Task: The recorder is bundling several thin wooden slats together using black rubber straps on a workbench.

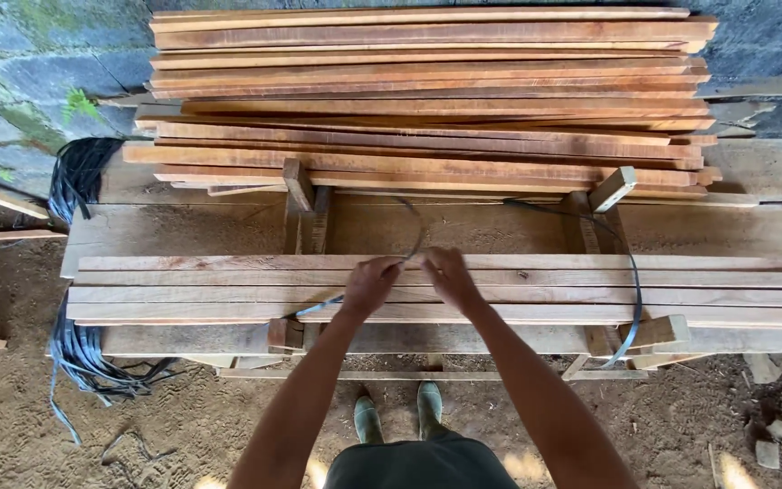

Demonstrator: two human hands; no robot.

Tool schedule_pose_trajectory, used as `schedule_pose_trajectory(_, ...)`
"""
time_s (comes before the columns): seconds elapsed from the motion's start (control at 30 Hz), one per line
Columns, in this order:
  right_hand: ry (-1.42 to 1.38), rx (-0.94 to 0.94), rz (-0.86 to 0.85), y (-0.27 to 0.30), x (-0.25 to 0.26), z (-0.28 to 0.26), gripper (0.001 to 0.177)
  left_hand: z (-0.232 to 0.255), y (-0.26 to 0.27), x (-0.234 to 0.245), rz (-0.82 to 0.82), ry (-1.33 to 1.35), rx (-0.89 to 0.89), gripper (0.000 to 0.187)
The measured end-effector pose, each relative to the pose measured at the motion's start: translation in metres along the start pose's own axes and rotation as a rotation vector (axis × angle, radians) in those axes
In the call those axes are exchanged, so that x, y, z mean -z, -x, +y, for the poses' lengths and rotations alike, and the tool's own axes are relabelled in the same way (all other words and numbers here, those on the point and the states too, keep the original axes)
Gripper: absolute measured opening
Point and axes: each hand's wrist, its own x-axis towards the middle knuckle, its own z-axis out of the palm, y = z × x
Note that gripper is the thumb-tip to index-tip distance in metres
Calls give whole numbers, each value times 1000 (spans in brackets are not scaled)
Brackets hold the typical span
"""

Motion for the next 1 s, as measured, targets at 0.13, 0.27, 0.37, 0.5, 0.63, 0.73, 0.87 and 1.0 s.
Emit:
schedule_pose_trajectory(0.13,-491,-303,58,-11,-9,-69,50,37,-10,-4,-47,-13,0,20)
schedule_pose_trajectory(0.27,-687,-304,164,-25,13,-88,35,77,-14,39,-73,143,109,28)
schedule_pose_trajectory(0.37,-746,-149,54,-33,36,-92,31,94,-22,55,61,367,136,36)
schedule_pose_trajectory(0.5,-706,-13,-107,-32,70,-163,30,141,-36,78,102,680,-177,23)
schedule_pose_trajectory(0.63,-647,23,-164,-34,95,-187,30,147,-48,94,32,931,-284,15)
schedule_pose_trajectory(0.73,-710,-190,-256,-32,102,-175,24,115,-54,100,307,737,-140,14)
schedule_pose_trajectory(0.87,-439,-80,-215,-20,123,-187,31,90,-46,133,399,734,44,17)
schedule_pose_trajectory(1.0,-166,-26,-215,-7,132,-173,34,72,-24,156,440,673,161,21)
